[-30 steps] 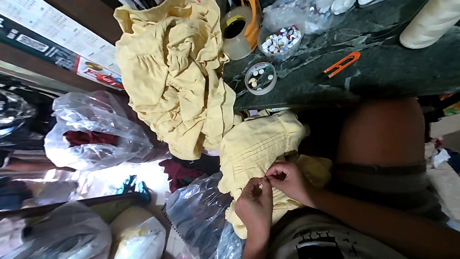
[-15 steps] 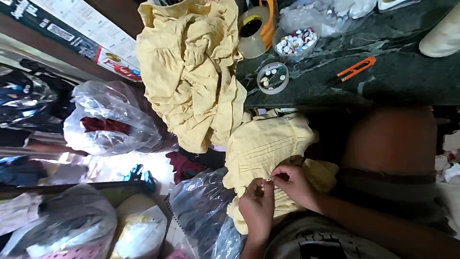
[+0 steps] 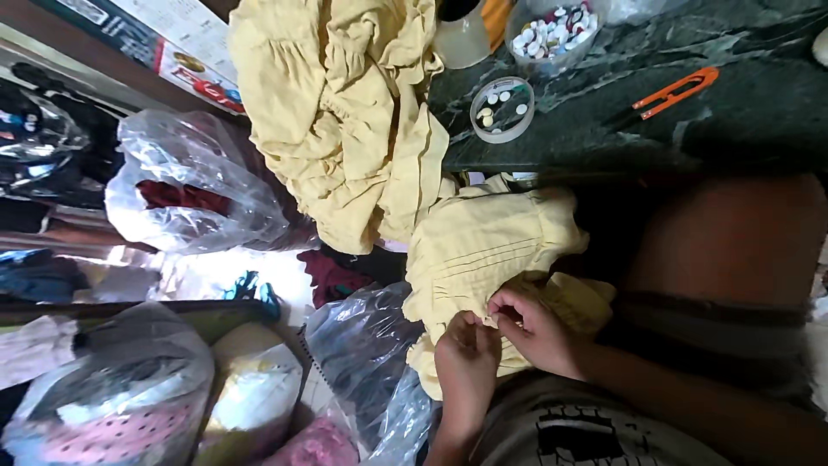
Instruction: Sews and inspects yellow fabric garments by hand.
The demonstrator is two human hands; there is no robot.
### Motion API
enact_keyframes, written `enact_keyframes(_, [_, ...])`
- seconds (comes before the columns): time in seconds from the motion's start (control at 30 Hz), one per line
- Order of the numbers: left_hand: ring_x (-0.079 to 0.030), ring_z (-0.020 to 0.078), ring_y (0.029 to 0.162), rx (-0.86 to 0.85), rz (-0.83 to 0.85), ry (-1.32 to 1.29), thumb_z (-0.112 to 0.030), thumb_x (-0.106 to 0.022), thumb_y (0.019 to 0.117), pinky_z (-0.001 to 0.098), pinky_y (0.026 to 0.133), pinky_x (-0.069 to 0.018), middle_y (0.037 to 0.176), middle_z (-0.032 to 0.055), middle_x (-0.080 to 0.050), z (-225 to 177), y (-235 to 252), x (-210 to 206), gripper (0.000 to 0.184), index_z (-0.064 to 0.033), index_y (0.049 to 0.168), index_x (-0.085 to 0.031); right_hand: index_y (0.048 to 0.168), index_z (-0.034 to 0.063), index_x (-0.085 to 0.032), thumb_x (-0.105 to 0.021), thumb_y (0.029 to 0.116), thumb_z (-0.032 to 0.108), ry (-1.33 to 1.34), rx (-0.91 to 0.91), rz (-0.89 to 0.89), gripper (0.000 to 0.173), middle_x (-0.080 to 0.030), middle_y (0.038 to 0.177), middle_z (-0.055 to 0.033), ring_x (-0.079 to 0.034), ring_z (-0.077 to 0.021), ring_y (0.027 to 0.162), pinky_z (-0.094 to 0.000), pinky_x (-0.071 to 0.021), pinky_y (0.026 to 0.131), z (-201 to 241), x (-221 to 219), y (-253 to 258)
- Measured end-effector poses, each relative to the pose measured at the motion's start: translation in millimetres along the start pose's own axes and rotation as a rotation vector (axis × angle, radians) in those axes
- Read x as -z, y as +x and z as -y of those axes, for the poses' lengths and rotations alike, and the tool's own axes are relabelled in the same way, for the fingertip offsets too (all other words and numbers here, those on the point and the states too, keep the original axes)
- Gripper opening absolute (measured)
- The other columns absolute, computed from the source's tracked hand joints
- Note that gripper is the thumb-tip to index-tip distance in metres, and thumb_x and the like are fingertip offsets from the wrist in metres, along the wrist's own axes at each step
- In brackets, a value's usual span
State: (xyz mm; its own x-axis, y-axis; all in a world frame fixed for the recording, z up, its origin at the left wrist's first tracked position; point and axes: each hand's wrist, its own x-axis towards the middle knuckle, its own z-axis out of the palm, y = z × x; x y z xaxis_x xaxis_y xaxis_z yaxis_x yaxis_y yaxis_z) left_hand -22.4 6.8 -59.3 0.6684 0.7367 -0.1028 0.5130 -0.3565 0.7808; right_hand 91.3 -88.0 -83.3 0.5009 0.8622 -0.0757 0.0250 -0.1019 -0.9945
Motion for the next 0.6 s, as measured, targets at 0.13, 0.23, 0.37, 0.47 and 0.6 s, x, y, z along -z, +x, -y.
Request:
enact_keyframes(0.13, [-0.048,-0.0017,0.049,0.014,0.034,-0.326,0.002,-0.056,0.0921,0.016,0.047,-0.0412,0.058,-0.0088,-0.052,-5.4,1.7,4.2,0.01,-0.0037,0.088,-0.063,0.104,-0.0034,-0.063,-0.051,0.0978,0.005,-0.035,0.158,-0.103,0.016,-0.064,0.092,-0.0107,-0.061,-0.008,0.082,-0.0205,-0.0516,0.076,1.0,-1.5,-1.5])
enact_keyframes(0.23, [-0.045,-0.0018,0.047,-0.027,0.048,-0.39,-0.003,-0.061,0.0914,0.0155,0.045,-0.0392,0.058,-0.0093,-0.05,-7.3,0.8,6.0,0.005,-0.0048,0.089,-0.065,0.106,-0.0038,-0.062,-0.052,0.0962,0.003,0.049,0.22,-0.141,0.015,-0.065,0.093,-0.0078,-0.062,-0.0038,0.084,-0.0178,-0.0529,0.078,-2.8,-0.9,1.2])
enact_keyframes(0.37, [-0.044,-0.002,0.046,-0.039,0.06,-0.483,-0.001,-0.061,0.0905,0.0152,0.045,-0.0385,0.056,-0.0099,-0.049,-4.4,1.4,6.1,0.009,-0.0064,0.085,-0.066,0.106,-0.0038,-0.059,-0.052,0.0955,0.002,0.071,0.256,-0.157,0.014,-0.064,0.092,-0.0061,-0.062,-0.0029,0.084,-0.0175,-0.0525,0.077,-1.6,-0.5,1.1])
enact_keyframes(0.47, [-0.046,-0.0021,0.048,0.027,0.116,-0.587,-0.001,-0.055,0.0916,0.0159,0.046,-0.0399,0.057,-0.0103,-0.051,-2.1,3.7,8.8,0.021,-0.0118,0.075,-0.063,0.106,-0.0027,-0.058,-0.052,0.094,0.001,0.109,0.249,-0.156,0.014,-0.064,0.092,-0.0037,-0.061,-0.0017,0.083,-0.0167,-0.0525,0.074,1.0,0.3,1.5])
enact_keyframes(0.6, [-0.044,-0.0026,0.047,0.088,0.186,-0.707,-0.003,-0.055,0.0941,0.0159,0.045,-0.038,0.058,-0.0101,-0.051,0.8,6.2,13.3,0.024,-0.0133,0.075,-0.064,0.108,-0.0023,-0.061,-0.056,0.0934,0.005,0.169,0.288,-0.151,0.017,-0.066,0.092,-0.0013,-0.063,-0.0013,0.085,-0.0182,-0.0538,0.076,2.0,3.5,1.8])
